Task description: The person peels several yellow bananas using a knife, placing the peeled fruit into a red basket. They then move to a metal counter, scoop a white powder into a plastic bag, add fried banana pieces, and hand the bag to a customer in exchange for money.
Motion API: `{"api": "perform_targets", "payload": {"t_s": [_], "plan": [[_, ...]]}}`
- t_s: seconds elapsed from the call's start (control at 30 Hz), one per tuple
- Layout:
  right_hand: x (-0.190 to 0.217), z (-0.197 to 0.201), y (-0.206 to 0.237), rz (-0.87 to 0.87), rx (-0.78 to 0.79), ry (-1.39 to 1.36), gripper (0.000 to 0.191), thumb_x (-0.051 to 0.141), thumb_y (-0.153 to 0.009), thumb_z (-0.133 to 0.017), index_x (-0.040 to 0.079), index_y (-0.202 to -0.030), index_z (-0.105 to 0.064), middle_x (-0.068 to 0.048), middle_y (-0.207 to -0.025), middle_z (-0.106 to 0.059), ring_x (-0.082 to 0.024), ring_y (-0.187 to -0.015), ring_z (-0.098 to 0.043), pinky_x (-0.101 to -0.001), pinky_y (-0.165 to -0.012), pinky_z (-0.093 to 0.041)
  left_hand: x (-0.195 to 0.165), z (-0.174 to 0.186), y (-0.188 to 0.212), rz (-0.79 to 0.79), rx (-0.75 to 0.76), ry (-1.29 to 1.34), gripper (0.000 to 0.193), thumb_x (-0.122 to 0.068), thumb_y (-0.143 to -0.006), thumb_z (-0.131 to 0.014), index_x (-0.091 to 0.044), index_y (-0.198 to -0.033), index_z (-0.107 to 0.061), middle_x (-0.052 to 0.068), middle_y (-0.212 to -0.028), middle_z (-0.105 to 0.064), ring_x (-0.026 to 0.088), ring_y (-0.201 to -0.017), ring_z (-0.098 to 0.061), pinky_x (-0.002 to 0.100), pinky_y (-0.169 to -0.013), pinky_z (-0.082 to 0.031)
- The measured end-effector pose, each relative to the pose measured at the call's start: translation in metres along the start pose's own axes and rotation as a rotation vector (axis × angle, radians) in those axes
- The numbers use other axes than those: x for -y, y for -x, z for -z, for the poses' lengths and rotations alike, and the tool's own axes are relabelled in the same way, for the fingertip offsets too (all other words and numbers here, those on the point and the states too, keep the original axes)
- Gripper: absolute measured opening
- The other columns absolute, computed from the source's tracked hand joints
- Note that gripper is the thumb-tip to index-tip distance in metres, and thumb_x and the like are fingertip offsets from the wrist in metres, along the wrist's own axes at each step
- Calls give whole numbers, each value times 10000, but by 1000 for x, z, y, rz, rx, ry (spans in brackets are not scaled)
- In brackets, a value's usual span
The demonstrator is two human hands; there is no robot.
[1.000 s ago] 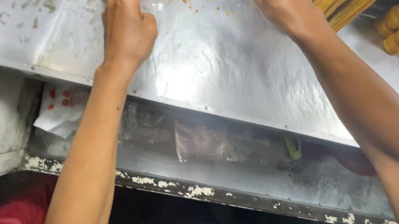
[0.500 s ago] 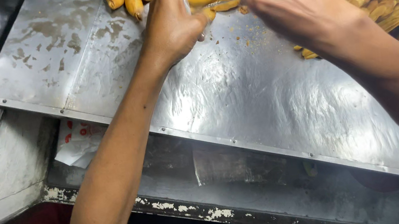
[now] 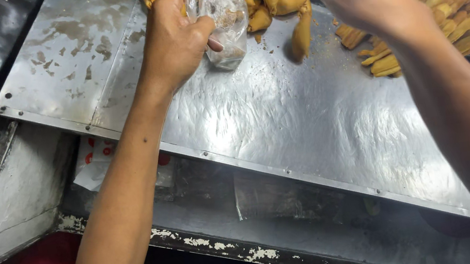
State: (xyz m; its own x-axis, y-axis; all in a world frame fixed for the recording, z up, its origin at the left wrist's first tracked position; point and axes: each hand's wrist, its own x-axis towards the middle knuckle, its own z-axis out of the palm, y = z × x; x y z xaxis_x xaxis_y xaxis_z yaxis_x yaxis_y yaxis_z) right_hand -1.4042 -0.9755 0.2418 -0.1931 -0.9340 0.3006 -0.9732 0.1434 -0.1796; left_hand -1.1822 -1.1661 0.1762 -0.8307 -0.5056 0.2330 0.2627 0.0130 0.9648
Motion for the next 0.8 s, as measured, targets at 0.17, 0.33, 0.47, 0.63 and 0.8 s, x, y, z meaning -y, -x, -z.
{"api": "perform_targets", "payload": {"t_s": [0.17,0.33,0.47,0.63,0.8], "plan": [[67,51,-3,-334,509,-255,320,316,-1019,-623,79,-1202,-735,-124,-725,-684,-313,-620,-618,-413,-572,-490,-19,-32,15,-397,-17,-631,669,113,-819,-545,77,-1485,-497,224,-1483,-584,266,-1078,-648,284,-802,-592],[96,75,1,-91,271,-9,307,231,-1070,-625,34,-1291,-705,-199,-810,-659,-350,-696,-636,-467,-654,-495,-18,-25,34,-275,-265,-598,408,99,-951,-596,47,-1354,-631,178,-1322,-691,216,-983,-740,273,-727,-599],[25,52,66,-187,170,306,321,257,-1103,-695,-4,-1291,-700,-249,-1000,-658,-410,-848,-663,-510,-717,-512,-9,6,67,-286,-319,-857,173,79,-925,-727,-6,-1073,-757,145,-1030,-758,225,-912,-743,365,-746,-558],[-52,-38,100,-330,212,457,322,252,-984,-722,-54,-1085,-718,-265,-1039,-627,-424,-790,-674,-520,-689,-547,-7,11,83,-130,-277,-1008,297,108,-873,-664,-9,-1130,-755,232,-1173,-614,296,-790,-666,399,-680,-516],[-71,-79,107,-30,60,844,337,63,-860,-708,-74,-1168,-718,-109,-943,-602,-244,-824,-673,-350,-570,-546,-16,15,91,142,-211,-674,508,101,-896,-540,-13,-1386,-609,220,-1545,-458,212,-847,-740,316,-681,-583]]}}
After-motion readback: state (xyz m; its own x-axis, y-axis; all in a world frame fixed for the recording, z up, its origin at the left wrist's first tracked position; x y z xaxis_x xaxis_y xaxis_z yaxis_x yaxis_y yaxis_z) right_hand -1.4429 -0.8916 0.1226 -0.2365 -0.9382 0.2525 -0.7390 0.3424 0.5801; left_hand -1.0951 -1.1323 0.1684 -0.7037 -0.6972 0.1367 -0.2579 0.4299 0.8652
